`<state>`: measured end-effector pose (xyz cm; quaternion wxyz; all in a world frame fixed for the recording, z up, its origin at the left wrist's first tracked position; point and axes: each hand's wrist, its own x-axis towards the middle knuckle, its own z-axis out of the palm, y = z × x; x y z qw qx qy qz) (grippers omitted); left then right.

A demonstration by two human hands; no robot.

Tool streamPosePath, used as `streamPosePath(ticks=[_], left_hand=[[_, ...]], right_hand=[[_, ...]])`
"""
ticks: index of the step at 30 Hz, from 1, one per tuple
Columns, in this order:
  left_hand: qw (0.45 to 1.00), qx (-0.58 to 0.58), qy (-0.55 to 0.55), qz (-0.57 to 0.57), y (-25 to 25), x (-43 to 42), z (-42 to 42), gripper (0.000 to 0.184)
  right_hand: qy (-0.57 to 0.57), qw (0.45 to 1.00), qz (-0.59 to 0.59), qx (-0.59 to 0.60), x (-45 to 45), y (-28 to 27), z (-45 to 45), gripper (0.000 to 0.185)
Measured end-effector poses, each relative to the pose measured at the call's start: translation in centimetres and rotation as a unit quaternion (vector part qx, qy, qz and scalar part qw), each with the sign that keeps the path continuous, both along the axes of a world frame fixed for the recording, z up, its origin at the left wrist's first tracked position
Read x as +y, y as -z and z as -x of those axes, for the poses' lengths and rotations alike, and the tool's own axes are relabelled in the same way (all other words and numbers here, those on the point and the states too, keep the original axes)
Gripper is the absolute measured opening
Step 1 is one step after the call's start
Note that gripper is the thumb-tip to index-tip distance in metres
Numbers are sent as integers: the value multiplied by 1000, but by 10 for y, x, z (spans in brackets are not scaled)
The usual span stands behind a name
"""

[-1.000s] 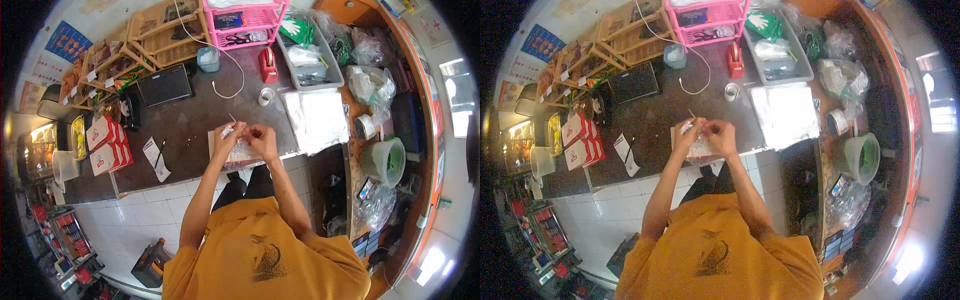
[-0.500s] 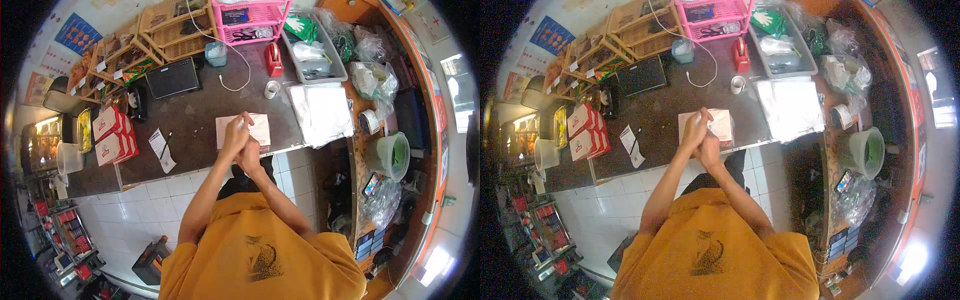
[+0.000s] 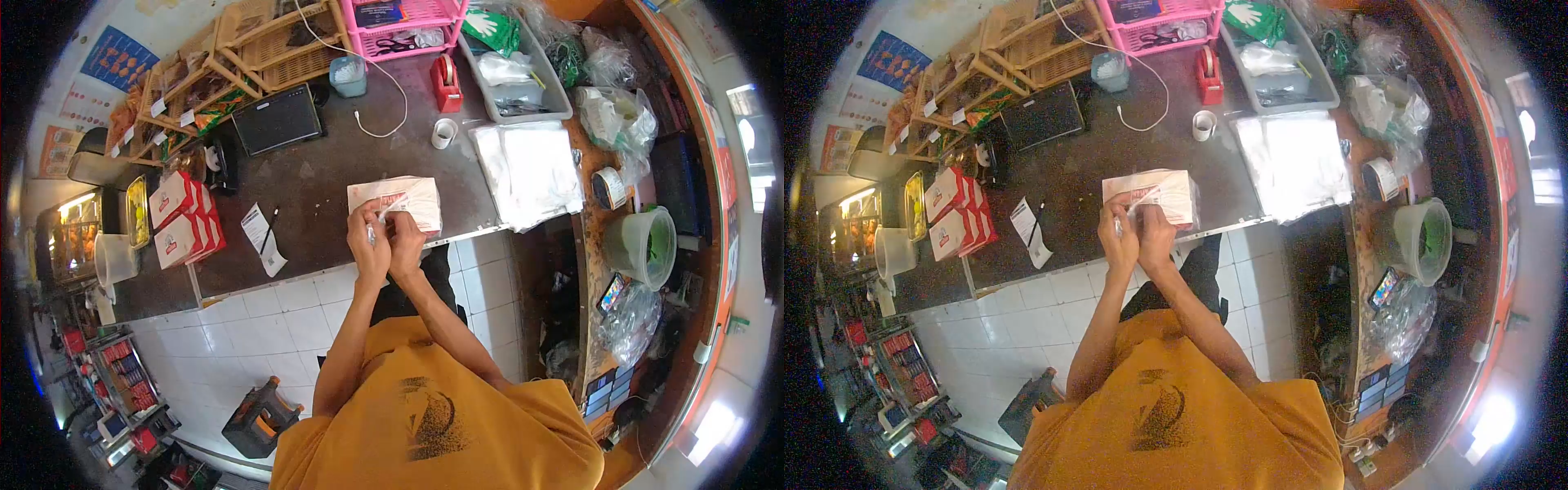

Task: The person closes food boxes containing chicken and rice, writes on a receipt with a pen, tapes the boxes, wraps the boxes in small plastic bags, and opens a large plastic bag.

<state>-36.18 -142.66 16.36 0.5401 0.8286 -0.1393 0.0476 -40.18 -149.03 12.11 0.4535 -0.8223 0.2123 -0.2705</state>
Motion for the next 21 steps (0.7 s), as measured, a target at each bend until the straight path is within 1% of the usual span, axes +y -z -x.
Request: streamPosePath(ticks=[3,6,8,9,10,13,14,17,21], left_hand=[[1000,10,-2,13,1,-1,1,33],[998,25,1,53,1,-4,2,33],[995,53,-3,86,-4,-5,5,33],[995,42,-2,86,-1,-4,5,33],[996,31,-2,86,4,-2,5,32],[997,24,-4,77,7,0,8,35],[997,25,-6,73,7,0,8,36],[998,25,-7,61,12,1,8,33],[997,11,-4,76,20,1,7,27]], right_hand=[[-12,999,-39,6,-2,-9,5,19],[-17,1000,-17,-20,-10,-14,8,16],[-16,999,-44,-23,-15,-18,11,16],[-17,998,-57,-24,-16,-19,14,17],[-12,992,-127,18,-18,-15,17,16],[55,944,-325,-18,-18,-11,12,12],[54,939,-339,-10,-21,-15,11,14],[48,915,-399,-28,-24,-25,7,10],[77,871,-484,-38,-26,-50,0,10]])
